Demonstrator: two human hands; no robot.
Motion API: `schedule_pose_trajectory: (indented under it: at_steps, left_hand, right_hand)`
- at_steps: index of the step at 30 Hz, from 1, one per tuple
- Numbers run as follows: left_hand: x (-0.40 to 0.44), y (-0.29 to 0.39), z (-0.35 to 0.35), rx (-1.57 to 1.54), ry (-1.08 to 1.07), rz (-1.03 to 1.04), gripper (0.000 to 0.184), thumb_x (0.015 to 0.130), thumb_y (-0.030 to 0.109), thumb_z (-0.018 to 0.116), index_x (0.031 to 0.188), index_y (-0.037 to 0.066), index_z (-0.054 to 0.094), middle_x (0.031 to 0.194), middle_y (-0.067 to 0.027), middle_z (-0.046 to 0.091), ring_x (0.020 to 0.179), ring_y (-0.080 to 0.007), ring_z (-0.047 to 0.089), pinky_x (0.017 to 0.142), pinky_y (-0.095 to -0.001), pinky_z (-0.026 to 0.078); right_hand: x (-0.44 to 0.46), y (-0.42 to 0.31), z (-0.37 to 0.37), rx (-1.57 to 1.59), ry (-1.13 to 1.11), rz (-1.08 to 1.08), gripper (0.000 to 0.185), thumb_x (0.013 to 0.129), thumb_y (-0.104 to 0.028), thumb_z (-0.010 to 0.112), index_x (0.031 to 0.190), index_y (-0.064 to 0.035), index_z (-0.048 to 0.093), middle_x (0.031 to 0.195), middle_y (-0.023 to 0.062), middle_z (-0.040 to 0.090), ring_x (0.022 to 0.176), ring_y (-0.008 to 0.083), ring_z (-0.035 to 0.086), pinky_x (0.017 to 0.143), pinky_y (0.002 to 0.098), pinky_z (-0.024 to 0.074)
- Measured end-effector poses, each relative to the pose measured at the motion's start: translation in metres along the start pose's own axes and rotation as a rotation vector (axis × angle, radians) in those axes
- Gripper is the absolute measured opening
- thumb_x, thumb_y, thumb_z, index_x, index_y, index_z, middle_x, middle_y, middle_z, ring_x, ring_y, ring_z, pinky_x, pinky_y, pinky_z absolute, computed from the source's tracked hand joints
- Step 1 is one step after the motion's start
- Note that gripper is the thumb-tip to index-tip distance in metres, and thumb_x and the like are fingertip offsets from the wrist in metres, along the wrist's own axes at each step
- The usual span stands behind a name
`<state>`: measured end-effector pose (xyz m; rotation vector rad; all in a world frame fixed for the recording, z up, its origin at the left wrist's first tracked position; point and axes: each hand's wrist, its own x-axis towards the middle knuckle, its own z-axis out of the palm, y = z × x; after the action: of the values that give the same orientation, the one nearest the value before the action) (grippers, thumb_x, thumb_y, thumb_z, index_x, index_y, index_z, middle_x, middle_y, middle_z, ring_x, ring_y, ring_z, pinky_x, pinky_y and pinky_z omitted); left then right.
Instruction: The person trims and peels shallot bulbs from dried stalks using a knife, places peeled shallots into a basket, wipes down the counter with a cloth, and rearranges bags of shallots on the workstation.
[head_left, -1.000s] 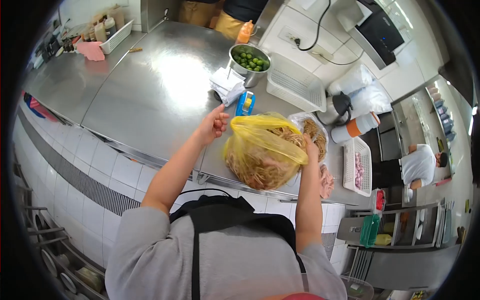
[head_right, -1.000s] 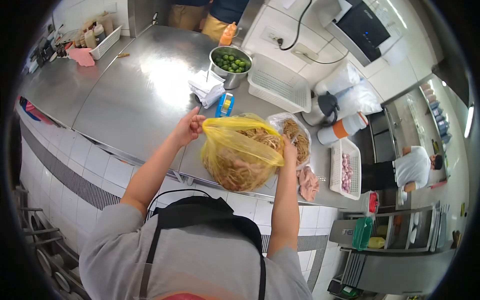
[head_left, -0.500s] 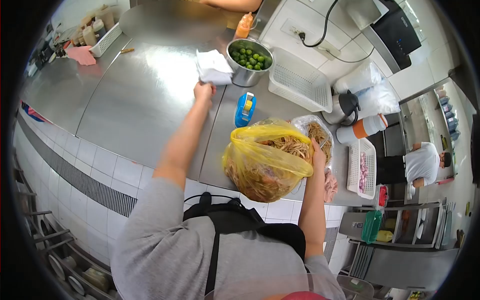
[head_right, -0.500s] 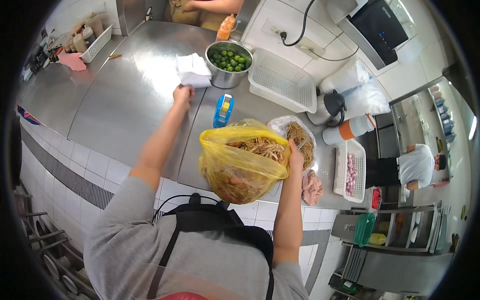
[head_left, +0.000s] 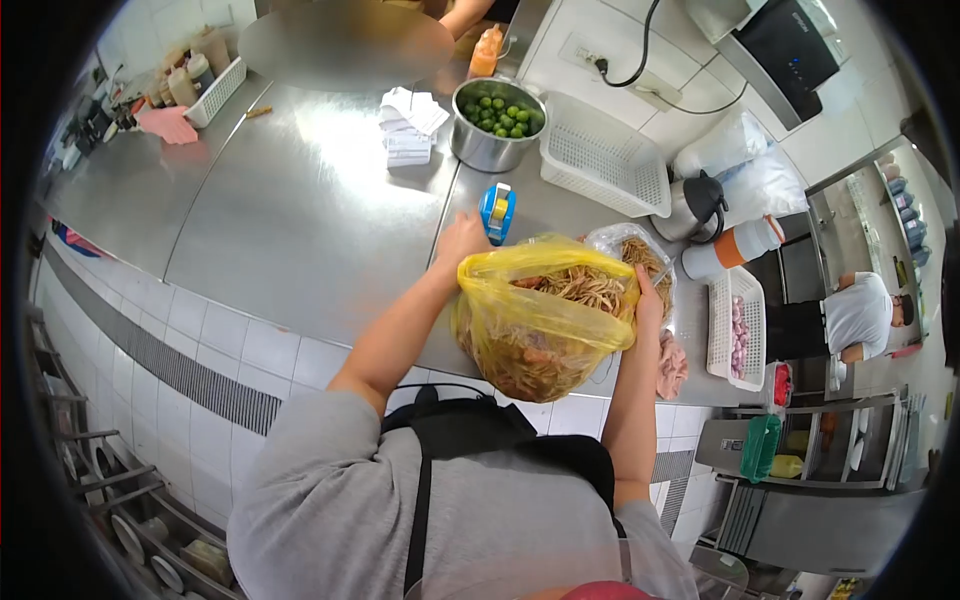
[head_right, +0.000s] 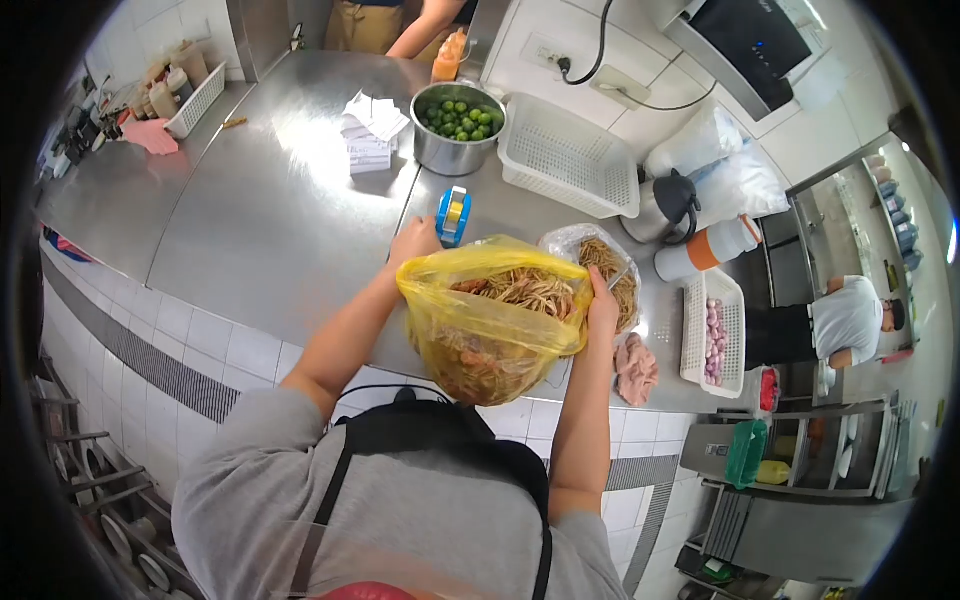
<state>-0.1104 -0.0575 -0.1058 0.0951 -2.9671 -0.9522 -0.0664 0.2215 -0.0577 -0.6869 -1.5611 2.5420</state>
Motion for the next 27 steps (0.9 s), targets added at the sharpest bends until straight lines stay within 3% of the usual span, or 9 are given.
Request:
schedule_pose_trajectory:
  at_steps: [4,6,8,10,14,18,22,24,27]
  left_hand:
    - [0.034,-0.015,0.017,-0.074,0.063,0.171,0.053,0.059,0.039,0.071,0.091,0.000,0.054,0.094,-0.0181,0.054,0.086,-0.0335,0.056,0.074,-0.0400,0.046]
    - [0.062,-0.020,0.002,-0.073,0.071,0.225,0.042,0.062,0.030,0.069,0.089,0.001,0.057,0.092,-0.0170,0.056,0.086,-0.0328,0.056,0.073,-0.0396,0.046]
    - [0.095,-0.035,-0.005,0.022,0.014,0.363,0.041,0.061,0.030,0.070,0.087,0.000,0.058,0.090,-0.0167,0.058,0.085,-0.0323,0.056,0.073,-0.0396,0.046]
    - [0.108,-0.042,-0.024,0.114,-0.009,0.335,0.041,0.060,0.033,0.070,0.086,0.004,0.061,0.093,-0.0149,0.058,0.087,-0.0298,0.057,0.075,-0.0393,0.046]
    - [0.112,-0.055,-0.048,0.183,-0.005,0.213,0.047,0.063,0.030,0.070,0.098,0.002,0.058,0.104,-0.0180,0.054,0.092,-0.0314,0.055,0.078,-0.0392,0.045]
    - [0.003,0.041,-0.135,-0.433,0.110,0.480,0.041,0.072,0.032,0.064,0.098,0.001,0.057,0.081,-0.0152,0.060,0.073,-0.0249,0.058,0.065,-0.0343,0.046]
    - [-0.046,0.045,-0.122,0.232,-0.005,0.600,0.028,0.075,0.027,0.063,0.090,0.002,0.062,0.064,-0.0079,0.056,0.053,-0.0160,0.051,0.052,-0.0266,0.042]
    - [-0.033,0.043,-0.133,0.484,-0.398,0.354,0.027,0.076,0.027,0.062,0.086,0.001,0.063,0.064,-0.0070,0.059,0.053,-0.0147,0.053,0.053,-0.0276,0.043]
    - [0.002,0.012,-0.144,-0.367,-0.321,0.203,0.027,0.077,0.027,0.060,0.077,0.001,0.063,0.060,-0.0014,0.057,0.054,-0.0100,0.051,0.051,-0.0258,0.042]
  right_hand:
    - [0.025,0.010,-0.027,-0.087,0.066,-0.072,0.023,0.078,-0.025,0.061,0.078,-0.0028,0.060,0.064,0.0017,0.056,0.047,0.0103,0.048,0.043,0.0225,0.0362]
    - [0.031,0.010,-0.032,-0.160,-0.007,-0.009,0.026,0.084,-0.020,0.053,0.101,-0.0012,0.052,0.092,0.0079,0.059,0.079,0.0181,0.058,0.068,0.0301,0.0487]
    - [0.024,0.011,-0.021,-0.161,0.043,-0.007,0.026,0.084,-0.020,0.053,0.101,-0.0011,0.052,0.090,0.0078,0.059,0.076,0.0175,0.058,0.065,0.0295,0.0487]
    - [0.016,0.010,-0.007,-0.070,0.129,-0.142,0.027,0.077,-0.030,0.061,0.073,-0.0030,0.060,0.058,0.0014,0.054,0.045,0.0100,0.047,0.040,0.0217,0.0358]
    - [-0.001,-0.010,0.005,-0.182,0.024,-0.073,0.026,0.078,-0.029,0.060,0.074,-0.0028,0.059,0.062,0.0027,0.055,0.048,0.0109,0.050,0.040,0.0234,0.0392]
    - [-0.022,-0.022,0.024,-0.117,-0.084,0.005,0.023,0.079,-0.026,0.060,0.076,-0.0024,0.058,0.069,0.0040,0.057,0.050,0.0131,0.052,0.041,0.0253,0.0415]
    - [-0.027,-0.030,0.043,-0.041,-0.186,-0.004,0.020,0.078,-0.022,0.060,0.086,-0.0042,0.057,0.073,0.0053,0.058,0.058,0.0147,0.057,0.046,0.0276,0.0472]
    - [-0.036,-0.042,0.057,-0.101,-0.181,-0.141,0.016,0.075,-0.017,0.066,0.075,-0.0034,0.057,0.070,0.0020,0.057,0.055,0.0110,0.053,0.051,0.0232,0.0429]
    - [-0.044,-0.073,0.074,-0.243,-0.156,-0.313,0.017,0.071,-0.015,0.069,0.069,-0.0060,0.054,0.064,-0.0010,0.053,0.053,0.0084,0.048,0.050,0.0222,0.0392]
